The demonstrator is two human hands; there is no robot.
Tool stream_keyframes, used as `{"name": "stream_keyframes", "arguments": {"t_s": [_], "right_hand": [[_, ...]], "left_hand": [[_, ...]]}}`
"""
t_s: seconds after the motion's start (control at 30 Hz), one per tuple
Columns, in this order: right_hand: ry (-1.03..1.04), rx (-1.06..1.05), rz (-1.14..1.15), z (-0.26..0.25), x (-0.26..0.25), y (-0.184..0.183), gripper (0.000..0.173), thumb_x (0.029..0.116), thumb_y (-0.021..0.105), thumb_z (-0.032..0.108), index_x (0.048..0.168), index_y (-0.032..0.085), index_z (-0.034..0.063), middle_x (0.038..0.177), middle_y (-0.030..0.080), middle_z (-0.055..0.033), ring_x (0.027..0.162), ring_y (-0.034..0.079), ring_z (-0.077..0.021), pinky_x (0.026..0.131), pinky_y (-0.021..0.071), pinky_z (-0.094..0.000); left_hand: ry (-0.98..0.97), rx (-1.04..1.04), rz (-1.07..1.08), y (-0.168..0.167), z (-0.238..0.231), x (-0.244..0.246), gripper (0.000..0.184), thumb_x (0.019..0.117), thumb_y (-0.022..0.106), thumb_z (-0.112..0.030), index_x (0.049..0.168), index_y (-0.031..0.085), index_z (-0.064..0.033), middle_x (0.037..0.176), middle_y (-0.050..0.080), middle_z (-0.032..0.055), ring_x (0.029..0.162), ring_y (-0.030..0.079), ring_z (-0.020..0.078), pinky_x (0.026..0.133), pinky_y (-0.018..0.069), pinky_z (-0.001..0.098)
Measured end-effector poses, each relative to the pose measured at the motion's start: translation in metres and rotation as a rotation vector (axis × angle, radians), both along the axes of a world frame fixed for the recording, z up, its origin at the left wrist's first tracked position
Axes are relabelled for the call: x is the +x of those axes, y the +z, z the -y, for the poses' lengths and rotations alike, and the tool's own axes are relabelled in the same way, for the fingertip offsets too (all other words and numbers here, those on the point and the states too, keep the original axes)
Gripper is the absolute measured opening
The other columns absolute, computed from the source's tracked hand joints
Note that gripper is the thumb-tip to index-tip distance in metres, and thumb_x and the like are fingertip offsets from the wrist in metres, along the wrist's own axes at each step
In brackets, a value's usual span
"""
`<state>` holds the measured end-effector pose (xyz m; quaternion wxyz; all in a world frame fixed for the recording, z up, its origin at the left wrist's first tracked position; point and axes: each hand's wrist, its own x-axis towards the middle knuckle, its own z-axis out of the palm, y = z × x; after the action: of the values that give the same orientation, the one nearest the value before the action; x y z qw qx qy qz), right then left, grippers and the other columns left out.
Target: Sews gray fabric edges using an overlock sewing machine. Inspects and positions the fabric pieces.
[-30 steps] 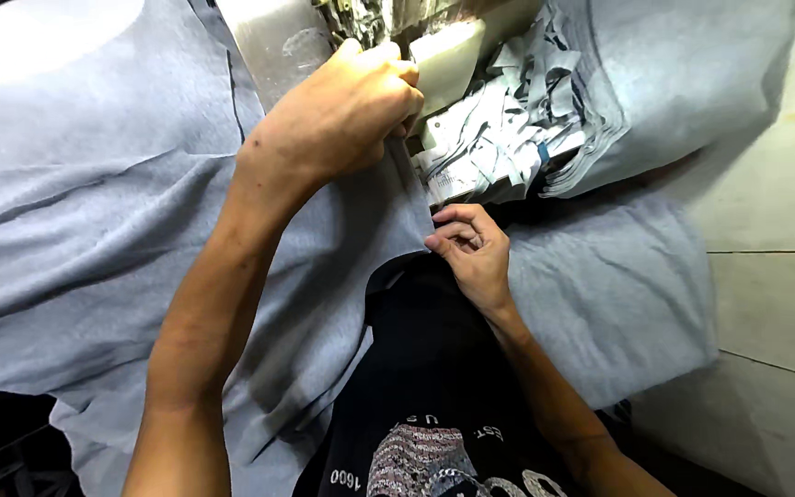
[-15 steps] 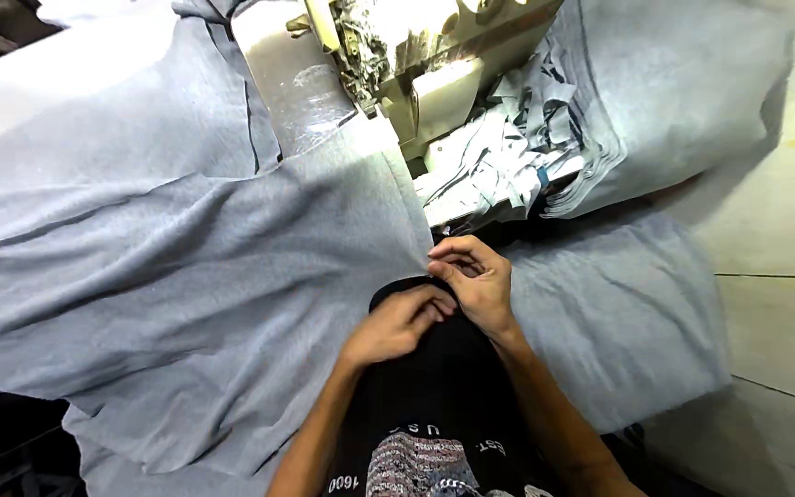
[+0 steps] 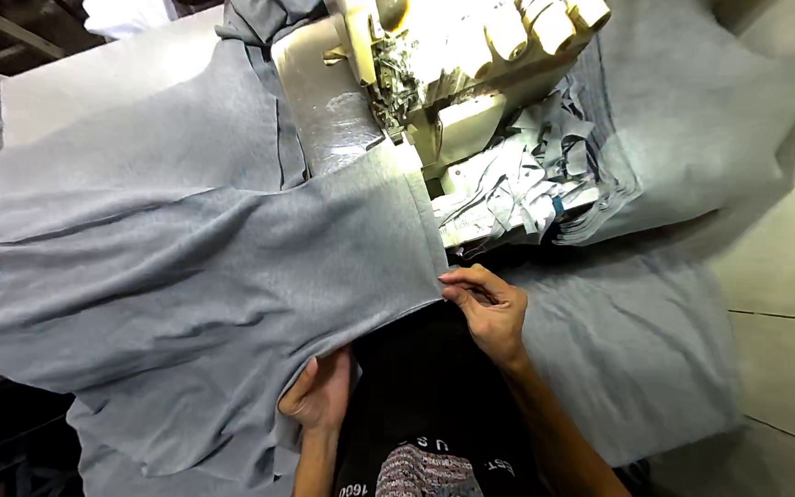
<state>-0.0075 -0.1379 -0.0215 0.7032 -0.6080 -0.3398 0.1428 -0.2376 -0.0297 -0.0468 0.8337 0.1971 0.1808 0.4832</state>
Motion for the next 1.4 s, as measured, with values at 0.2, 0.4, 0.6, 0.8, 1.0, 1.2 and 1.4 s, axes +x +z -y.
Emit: {"name": "stream_keyframes", "arguments": {"t_s": [0.2, 0.4, 0.6, 0.8, 1.0, 1.2, 1.4], "right_hand": [[-0.037, 0.026, 0.049, -0.004, 0.001, -0.009, 0.017, 0.0923, 0.077, 0.013, 0.106, 0.077, 0.0025, 0.094, 0.073, -0.0015, 0.080, 0.065, -0.0020, 0.072, 0.0563, -0.0162], [-0.040, 0.081, 0.034, -0.024, 0.008, 0.003, 0.016, 0.0928, 0.076, 0.010, 0.107, 0.076, 0.0029, 0.097, 0.075, 0.0000, 0.084, 0.069, -0.0025, 0.077, 0.0603, -0.0190], [-0.039, 0.056, 0.094, -0.067, 0.034, 0.027, 0.023, 0.0920, 0.075, 0.004, 0.115, 0.072, -0.0018, 0.106, 0.075, -0.0062, 0.085, 0.072, -0.0081, 0.077, 0.0628, -0.0252], [-0.112, -0.004, 0.252, -0.103, 0.050, 0.049, 0.026, 0.0962, 0.070, 0.003, 0.122, 0.071, -0.0012, 0.110, 0.074, -0.0096, 0.082, 0.070, -0.0092, 0.071, 0.0607, -0.0240], [-0.188, -0.033, 0.366, -0.106, 0.048, 0.046, 0.026, 0.0973, 0.067, 0.003, 0.123, 0.071, -0.0008, 0.103, 0.074, -0.0086, 0.081, 0.069, -0.0096, 0.068, 0.0592, -0.0239], [-0.196, -0.062, 0.336, -0.094, 0.039, 0.029, 0.035, 0.0991, 0.064, 0.007, 0.134, 0.060, 0.0019, 0.097, 0.072, -0.0048, 0.076, 0.065, -0.0086, 0.064, 0.0554, -0.0246], [-0.159, -0.358, 0.558, -0.074, 0.032, 0.011, 0.029, 0.0972, 0.069, 0.027, 0.120, 0.072, 0.0085, 0.115, 0.069, -0.0081, 0.109, 0.062, -0.0221, 0.096, 0.0504, -0.0397]], "left_hand": [[-0.022, 0.032, 0.051, 0.000, -0.008, 0.007, 0.031, 0.0857, 0.078, -0.023, 0.112, 0.077, -0.0063, 0.115, 0.075, 0.0137, 0.112, 0.070, 0.0263, 0.104, 0.0527, 0.0484], [-0.015, 0.090, 0.056, 0.012, -0.024, 0.016, 0.031, 0.0861, 0.078, -0.022, 0.113, 0.076, -0.0055, 0.115, 0.074, 0.0137, 0.112, 0.070, 0.0259, 0.104, 0.0534, 0.0468], [-0.090, 0.142, 0.076, 0.035, -0.047, 0.035, 0.033, 0.0889, 0.076, -0.027, 0.115, 0.075, -0.0054, 0.116, 0.074, 0.0148, 0.110, 0.070, 0.0280, 0.099, 0.0557, 0.0474], [-0.301, 0.199, 0.011, 0.052, -0.072, 0.053, 0.058, 0.0954, 0.065, -0.047, 0.133, 0.064, -0.0025, 0.132, 0.065, 0.0195, 0.120, 0.065, 0.0340, 0.095, 0.0567, 0.0478], [-0.672, 0.379, -0.127, 0.061, -0.110, 0.072, 0.078, 0.0985, 0.035, -0.072, 0.137, 0.059, -0.0081, 0.128, 0.066, 0.0168, 0.113, 0.067, 0.0319, 0.092, 0.0576, 0.0457], [-0.689, 0.982, -0.226, 0.110, -0.156, 0.106, 0.040, 0.1044, 0.053, -0.048, 0.115, 0.071, -0.0147, 0.104, 0.073, 0.0010, 0.093, 0.071, 0.0145, 0.082, 0.0611, 0.0318], [0.070, 1.258, -1.321, 0.136, -0.218, 0.184, 0.082, 0.0912, 0.070, -0.048, 0.150, 0.040, 0.0012, 0.145, 0.050, 0.0255, 0.132, 0.050, 0.0354, 0.108, 0.0440, 0.0510]]}}
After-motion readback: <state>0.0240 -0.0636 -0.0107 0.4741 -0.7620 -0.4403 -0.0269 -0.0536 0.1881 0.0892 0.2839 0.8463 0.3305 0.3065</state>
